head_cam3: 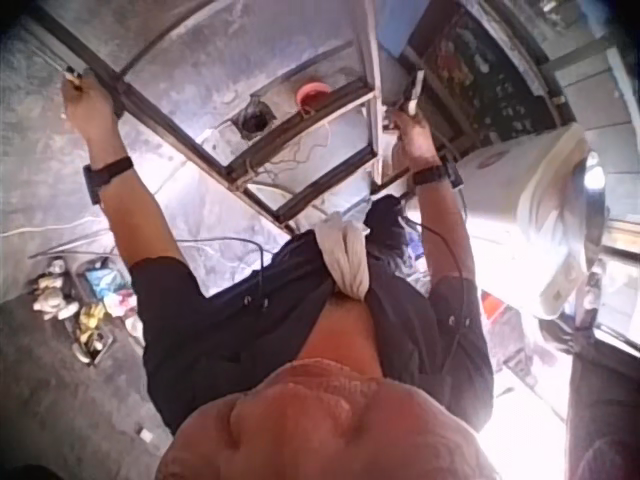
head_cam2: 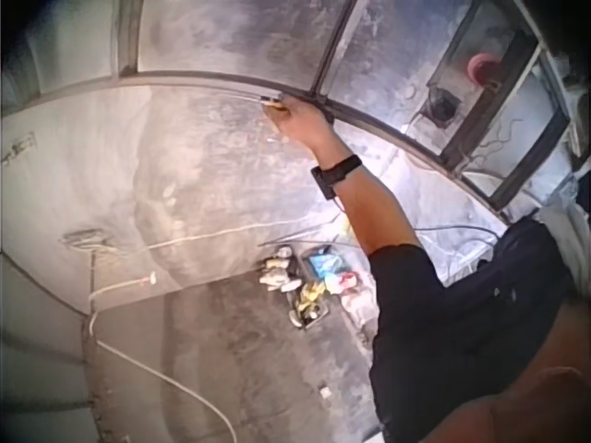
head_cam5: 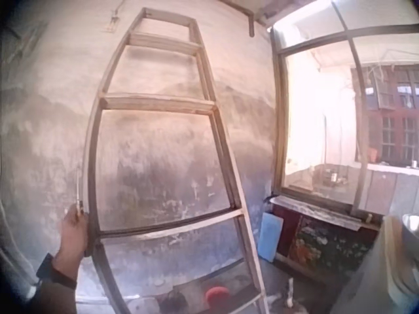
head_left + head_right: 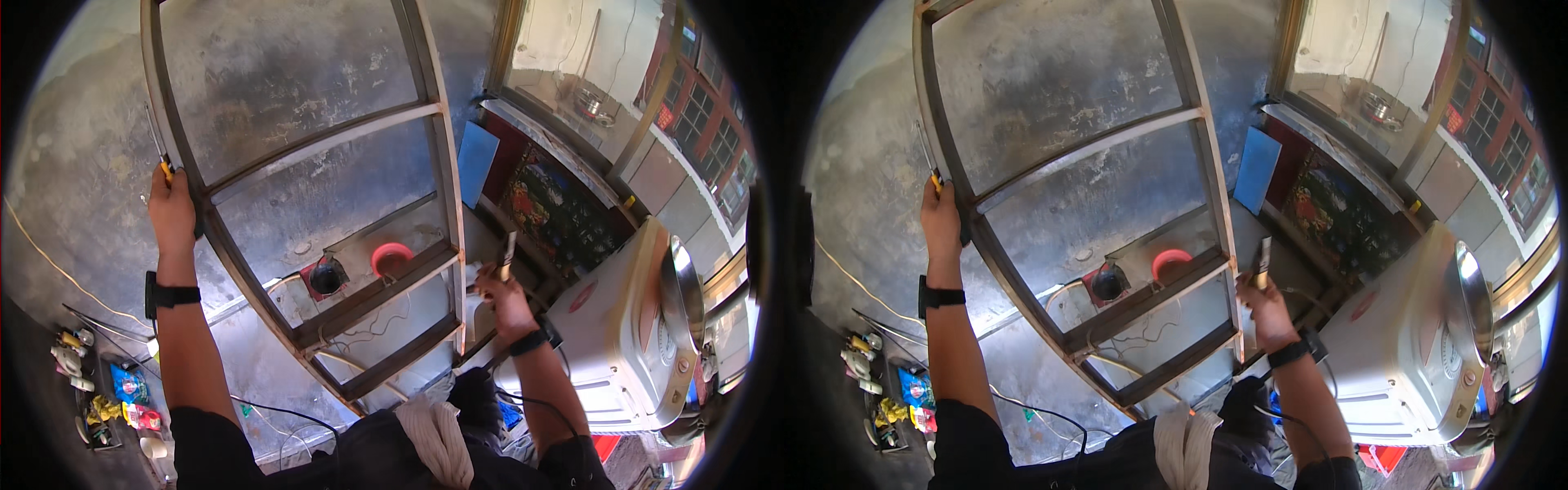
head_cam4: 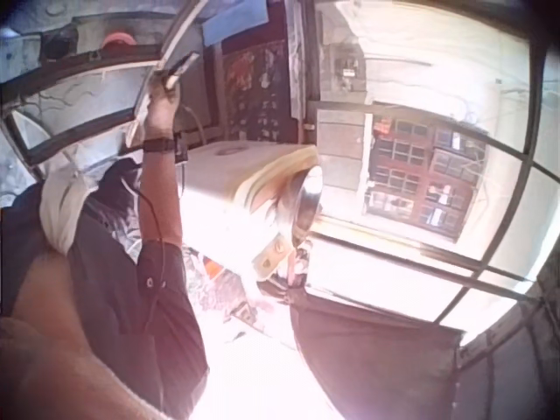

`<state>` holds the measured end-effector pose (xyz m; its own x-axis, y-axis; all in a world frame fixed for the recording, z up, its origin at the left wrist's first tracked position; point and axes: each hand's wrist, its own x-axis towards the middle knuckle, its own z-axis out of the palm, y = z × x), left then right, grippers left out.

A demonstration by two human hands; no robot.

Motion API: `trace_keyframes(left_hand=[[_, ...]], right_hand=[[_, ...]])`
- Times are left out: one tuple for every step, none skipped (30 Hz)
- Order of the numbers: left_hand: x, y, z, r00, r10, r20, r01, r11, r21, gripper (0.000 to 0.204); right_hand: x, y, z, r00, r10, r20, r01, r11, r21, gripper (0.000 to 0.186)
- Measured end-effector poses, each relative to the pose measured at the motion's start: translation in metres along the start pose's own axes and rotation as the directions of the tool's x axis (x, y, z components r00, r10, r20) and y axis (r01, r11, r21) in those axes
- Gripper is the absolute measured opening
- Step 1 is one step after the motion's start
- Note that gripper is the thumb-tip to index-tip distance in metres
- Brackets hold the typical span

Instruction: Repairing a metal frame structure using pliers and a screwdriver in a workshop area.

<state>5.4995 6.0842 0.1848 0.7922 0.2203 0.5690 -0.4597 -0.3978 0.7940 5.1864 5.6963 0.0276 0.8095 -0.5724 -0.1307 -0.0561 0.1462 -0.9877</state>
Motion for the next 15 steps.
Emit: trace_keyframes(left_hand=[[-0.004, 0.009, 0.002, 1.000, 0.019, 0.002, -0.019, 0.998, 0.060, 0.039], [-0.005, 0.011, 0.001, 0.999, 0.037, 0.004, -0.037, 0.992, 0.122, 0.039], [-0.003, 0.006, 0.006, 0.999, 0.037, 0.006, -0.037, 0.992, 0.119, 0.039], [0.001, 0.003, 0.003, 0.996, 0.091, 0.000, -0.090, 0.983, 0.161, 0.038], [0.004, 0.000, 0.002, 0.990, 0.144, -0.002, -0.141, 0.970, 0.200, 0.037], [0.003, -0.001, 0.002, 0.990, 0.143, -0.006, -0.139, 0.970, 0.200, 0.037], [0.001, 0.003, 0.005, 0.987, 0.159, -0.002, -0.155, 0.961, 0.229, 0.036], [0.000, 0.007, 0.005, 0.984, 0.179, 0.000, -0.172, 0.948, 0.268, 0.036], [-0.001, 0.011, 0.003, 0.983, 0.183, -0.005, -0.175, 0.947, 0.270, 0.036], [-0.001, 0.013, 0.002, 0.986, 0.165, -0.008, -0.152, 0.925, 0.347, 0.037], [-0.002, 0.014, 0.002, 0.989, 0.149, -0.011, -0.130, 0.897, 0.422, 0.038], [-0.001, 0.011, 0.004, 0.986, 0.167, -0.019, -0.140, 0.877, 0.459, 0.039], [0.000, 0.010, 0.004, 0.984, 0.174, -0.022, -0.145, 0.875, 0.462, 0.039], [0.001, 0.010, 0.006, 0.987, 0.162, -0.004, -0.139, 0.857, 0.496, 0.040], [0.002, 0.010, 0.006, 0.989, 0.147, 0.007, -0.127, 0.832, 0.541, 0.040]], right_hand=[[0.015, -0.015, 0.001, 0.997, -0.065, -0.047, 0.065, 0.998, 0.006, 0.016], [0.027, -0.036, 0.003, 0.991, -0.086, -0.098, 0.082, 0.995, -0.051, 0.011], [0.048, -0.047, -0.003, 0.985, -0.133, -0.111, 0.117, 0.983, -0.143, 0.009], [0.069, -0.065, -0.001, 0.982, -0.122, -0.143, 0.087, 0.970, -0.227, 0.011], [0.092, -0.076, -0.001, 0.974, -0.174, -0.142, 0.134, 0.959, -0.251, 0.013], [0.111, -0.093, 0.005, 0.973, -0.185, -0.141, 0.151, 0.963, -0.221, 0.016], [0.134, -0.105, 0.004, 0.955, -0.267, -0.130, 0.230, 0.942, -0.243, 0.019], [0.160, -0.113, 0.004, 0.923, -0.365, -0.119, 0.311, 0.893, -0.325, 0.021], [0.178, -0.127, 0.010, 0.928, -0.357, -0.101, 0.305, 0.889, -0.341, 0.023], [0.196, -0.136, 0.020, 0.920, -0.376, -0.109, 0.320, 0.882, -0.347, 0.025], [0.212, -0.144, 0.029, 0.911, -0.395, -0.119, 0.334, 0.875, -0.351, 0.027], [0.231, -0.150, 0.034, 0.910, -0.399, -0.115, 0.341, 0.876, -0.342, 0.027], [0.250, -0.154, 0.037, 0.894, -0.435, -0.112, 0.372, 0.857, -0.357, 0.029], [0.264, -0.155, 0.036, 0.876, -0.470, -0.111, 0.402, 0.837, -0.372, 0.031], [0.273, -0.157, 0.042, 0.879, -0.466, -0.101, 0.406, 0.841, -0.357, 0.031]])
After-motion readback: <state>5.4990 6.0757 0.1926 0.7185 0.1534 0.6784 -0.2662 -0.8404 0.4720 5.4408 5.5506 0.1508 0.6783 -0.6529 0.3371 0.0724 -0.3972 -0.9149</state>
